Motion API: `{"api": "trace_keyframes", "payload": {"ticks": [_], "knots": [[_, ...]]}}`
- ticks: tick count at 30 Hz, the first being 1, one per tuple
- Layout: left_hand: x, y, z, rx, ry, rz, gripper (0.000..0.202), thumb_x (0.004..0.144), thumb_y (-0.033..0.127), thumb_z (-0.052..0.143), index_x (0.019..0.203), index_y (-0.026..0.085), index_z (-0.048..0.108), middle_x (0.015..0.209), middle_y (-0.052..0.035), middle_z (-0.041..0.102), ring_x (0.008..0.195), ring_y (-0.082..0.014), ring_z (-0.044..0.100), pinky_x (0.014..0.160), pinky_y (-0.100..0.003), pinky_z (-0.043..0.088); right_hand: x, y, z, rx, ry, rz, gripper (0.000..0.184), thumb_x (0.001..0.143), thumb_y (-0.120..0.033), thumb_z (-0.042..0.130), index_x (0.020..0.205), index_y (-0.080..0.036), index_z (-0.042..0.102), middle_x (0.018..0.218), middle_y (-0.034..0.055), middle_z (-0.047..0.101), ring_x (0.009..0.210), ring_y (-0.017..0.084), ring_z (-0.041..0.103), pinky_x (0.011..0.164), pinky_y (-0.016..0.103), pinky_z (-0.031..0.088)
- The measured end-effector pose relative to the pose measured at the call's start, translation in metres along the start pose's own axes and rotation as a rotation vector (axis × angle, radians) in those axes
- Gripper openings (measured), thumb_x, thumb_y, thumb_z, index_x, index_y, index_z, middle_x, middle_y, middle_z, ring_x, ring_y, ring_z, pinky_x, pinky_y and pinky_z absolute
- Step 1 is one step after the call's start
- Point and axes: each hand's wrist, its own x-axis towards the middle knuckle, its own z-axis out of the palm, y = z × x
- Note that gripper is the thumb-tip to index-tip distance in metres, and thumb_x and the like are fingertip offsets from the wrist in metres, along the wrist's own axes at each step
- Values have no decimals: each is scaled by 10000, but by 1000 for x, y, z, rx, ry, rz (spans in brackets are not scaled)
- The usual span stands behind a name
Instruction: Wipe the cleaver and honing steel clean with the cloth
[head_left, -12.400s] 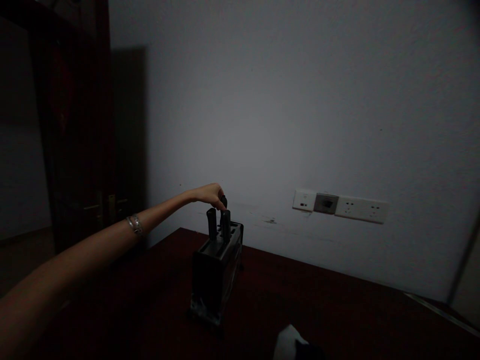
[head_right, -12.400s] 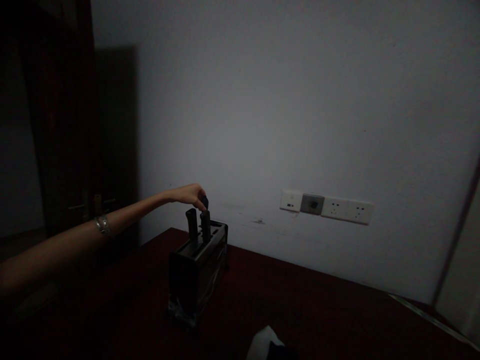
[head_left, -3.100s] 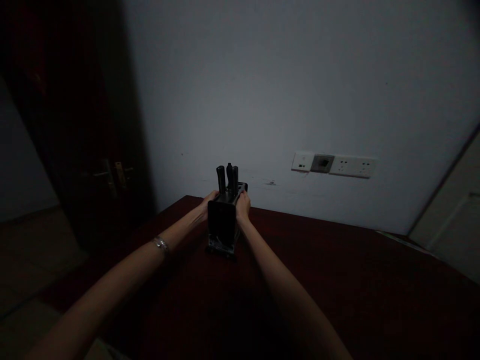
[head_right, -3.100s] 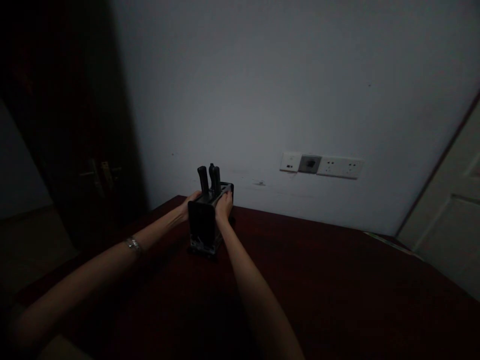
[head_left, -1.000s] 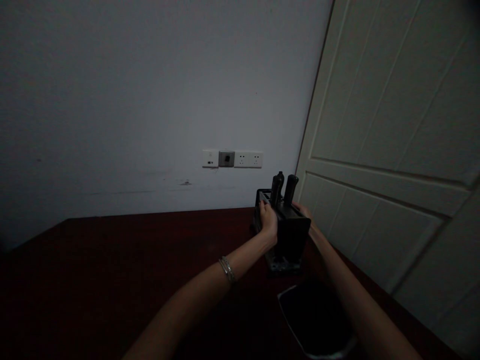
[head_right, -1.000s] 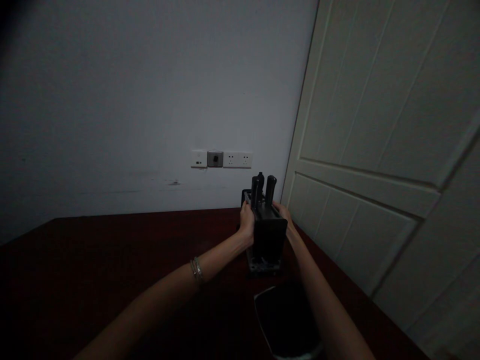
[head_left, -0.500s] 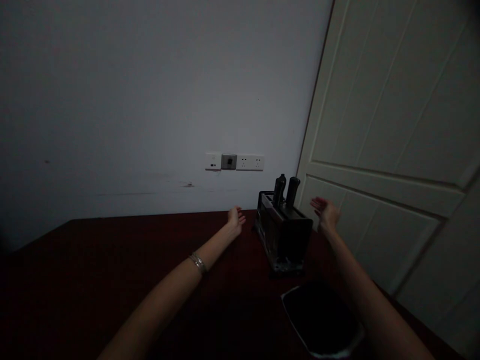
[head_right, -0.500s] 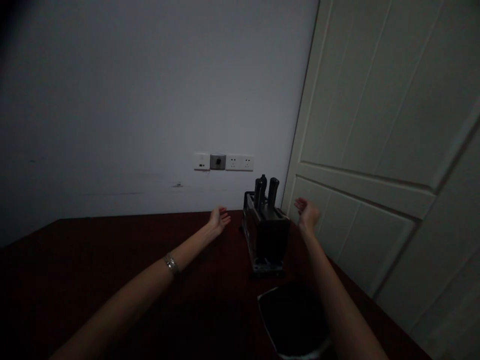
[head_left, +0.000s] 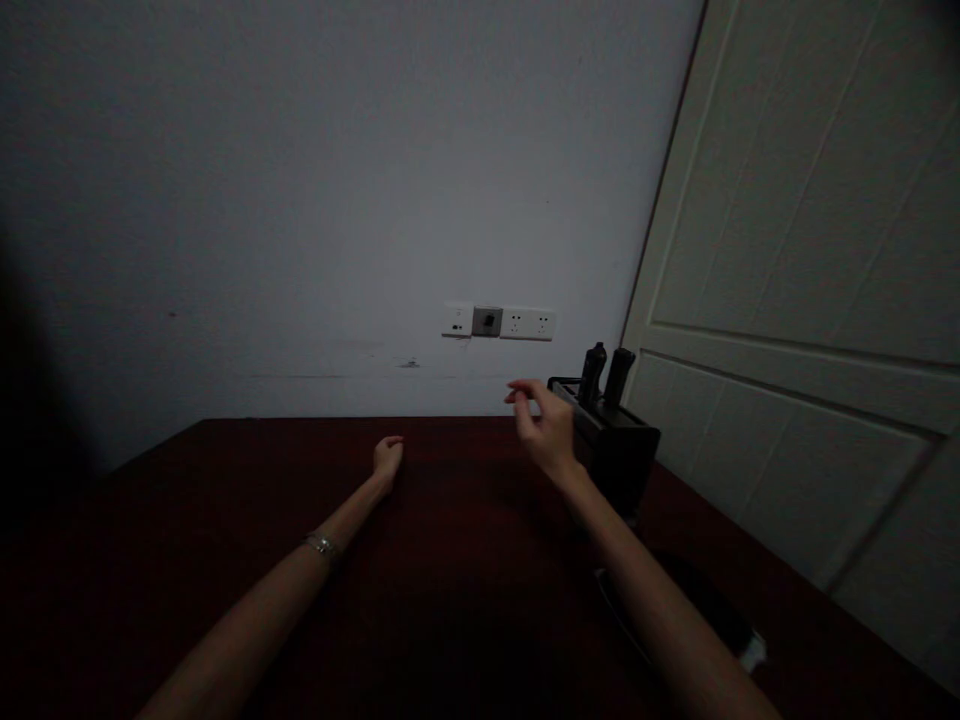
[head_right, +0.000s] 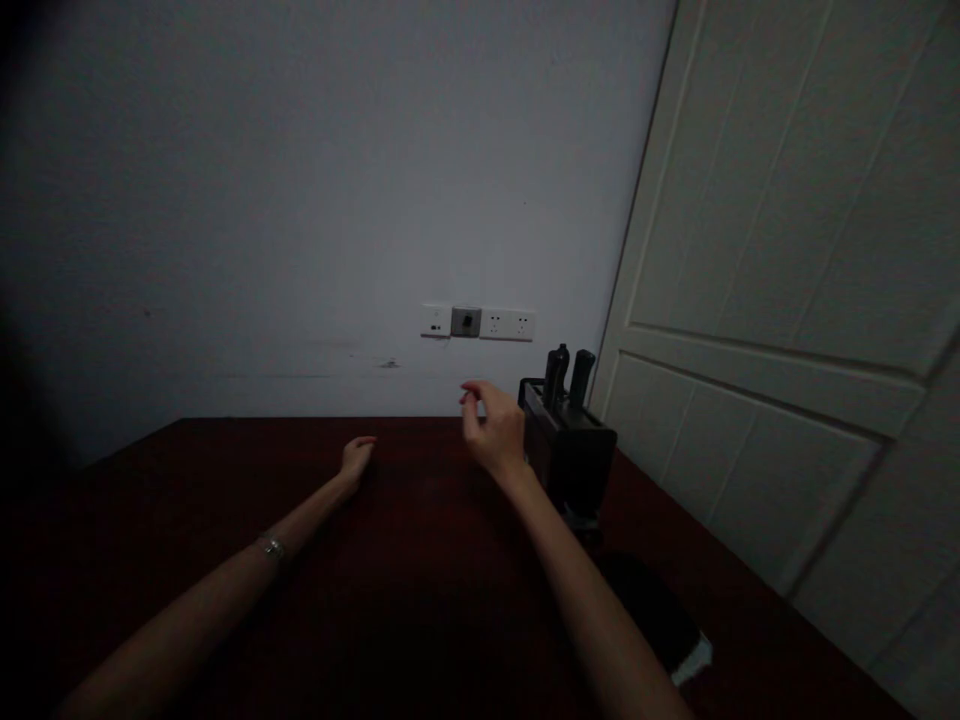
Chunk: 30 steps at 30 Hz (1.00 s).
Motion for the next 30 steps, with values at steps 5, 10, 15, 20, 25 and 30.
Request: {"api": "trace_keyframes", "payload": {"ticks": [5, 10, 15, 20, 25, 30], "knots": [[-3, -10, -43, 146, -179, 110, 229, 853, 285, 502, 1031, 153, 561, 1102, -75, 556, 972, -183, 544, 844, -398, 447, -44, 23, 91, -156, -431, 109, 306, 830, -229, 393, 1045, -135, 591, 1066, 111, 635, 1000, 201, 558, 902, 285, 362], [-11, -19, -54, 245, -316, 249, 159, 670, 45, 611, 706, 198, 635, 1037, -48, 634, 1174, -207, 448, 1020, -292, 280, -81, 51, 141, -260, -589, 278, 377, 884, -271, 346, 1153, -76, 525, 1246, 181, 518, 1196, 239, 421, 1004, 378, 260], [-13, -29, -50, 368, -384, 345, 208, 660, 58, 595, 801, 204, 641, 1172, -62, 580, 1260, -209, 350, 1056, -311, 205, -96, 72, 158, -320, -685, 364, 389, 869, -370, 444, 1180, -141, 490, 1303, 114, 462, 1222, 251, 385, 1014, 500, 235], [-8, -36, -51, 550, -438, 418, 210, 763, 157, 577, 969, 179, 613, 1283, -84, 480, 1272, -222, 314, 1055, -408, 202, -98, 83, 164, -349, -720, 366, 392, 859, -385, 465, 1181, -163, 488, 1314, 96, 441, 1215, 257, 386, 1007, 517, 249], [-3, -40, -50, 772, -493, 540, 329, 839, 292, 522, 1140, 160, 516, 1273, -94, 449, 1165, -248, 421, 967, -503, 320, -99, 86, 166, -367, -737, 355, 395, 861, -381, 465, 1191, -165, 478, 1314, 97, 439, 1207, 258, 395, 999, 518, 267], [-1, -42, -49, 952, -501, 645, 346, 850, 308, 502, 1167, 169, 490, 1248, -97, 458, 1105, -236, 467, 919, -473, 383, -100, 88, 167, -373, -758, 364, 434, 862, -410, 446, 1223, -169, 455, 1349, 100, 406, 1237, 261, 360, 1018, 519, 229]]}}
